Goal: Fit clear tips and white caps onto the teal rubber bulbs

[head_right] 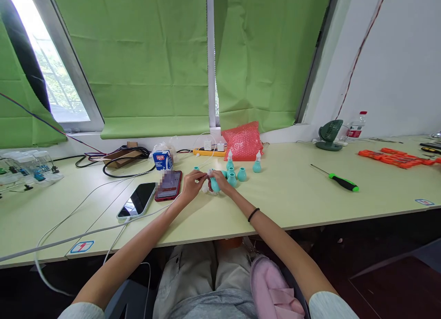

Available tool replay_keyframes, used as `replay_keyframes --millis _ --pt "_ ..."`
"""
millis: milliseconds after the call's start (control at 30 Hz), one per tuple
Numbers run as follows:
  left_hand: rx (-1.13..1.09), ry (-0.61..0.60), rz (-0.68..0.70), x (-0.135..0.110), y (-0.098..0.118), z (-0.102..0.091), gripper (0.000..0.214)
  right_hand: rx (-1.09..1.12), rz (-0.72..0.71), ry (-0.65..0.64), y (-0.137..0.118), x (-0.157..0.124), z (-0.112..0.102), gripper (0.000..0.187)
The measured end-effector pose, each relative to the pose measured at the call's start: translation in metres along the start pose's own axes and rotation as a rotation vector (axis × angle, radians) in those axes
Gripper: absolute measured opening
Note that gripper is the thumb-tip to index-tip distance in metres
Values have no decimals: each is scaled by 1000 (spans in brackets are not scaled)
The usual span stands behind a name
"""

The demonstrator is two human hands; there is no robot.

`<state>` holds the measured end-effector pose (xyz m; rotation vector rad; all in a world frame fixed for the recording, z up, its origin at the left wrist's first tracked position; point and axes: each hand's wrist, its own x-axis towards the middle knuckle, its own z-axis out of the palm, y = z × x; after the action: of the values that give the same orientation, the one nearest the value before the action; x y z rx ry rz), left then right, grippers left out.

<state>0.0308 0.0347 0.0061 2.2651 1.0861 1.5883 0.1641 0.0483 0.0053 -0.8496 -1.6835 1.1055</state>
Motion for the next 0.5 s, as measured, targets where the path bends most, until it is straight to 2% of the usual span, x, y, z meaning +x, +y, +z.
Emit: replay_keyframes --millis 300,500 --pt "-13 -33 -8 -1 4 -2 13 166 84 -75 -7 -4 -2 15" --pt "-78 -30 -87 1 11 -2 10 204 95 -80 -7 -3 -3 18"
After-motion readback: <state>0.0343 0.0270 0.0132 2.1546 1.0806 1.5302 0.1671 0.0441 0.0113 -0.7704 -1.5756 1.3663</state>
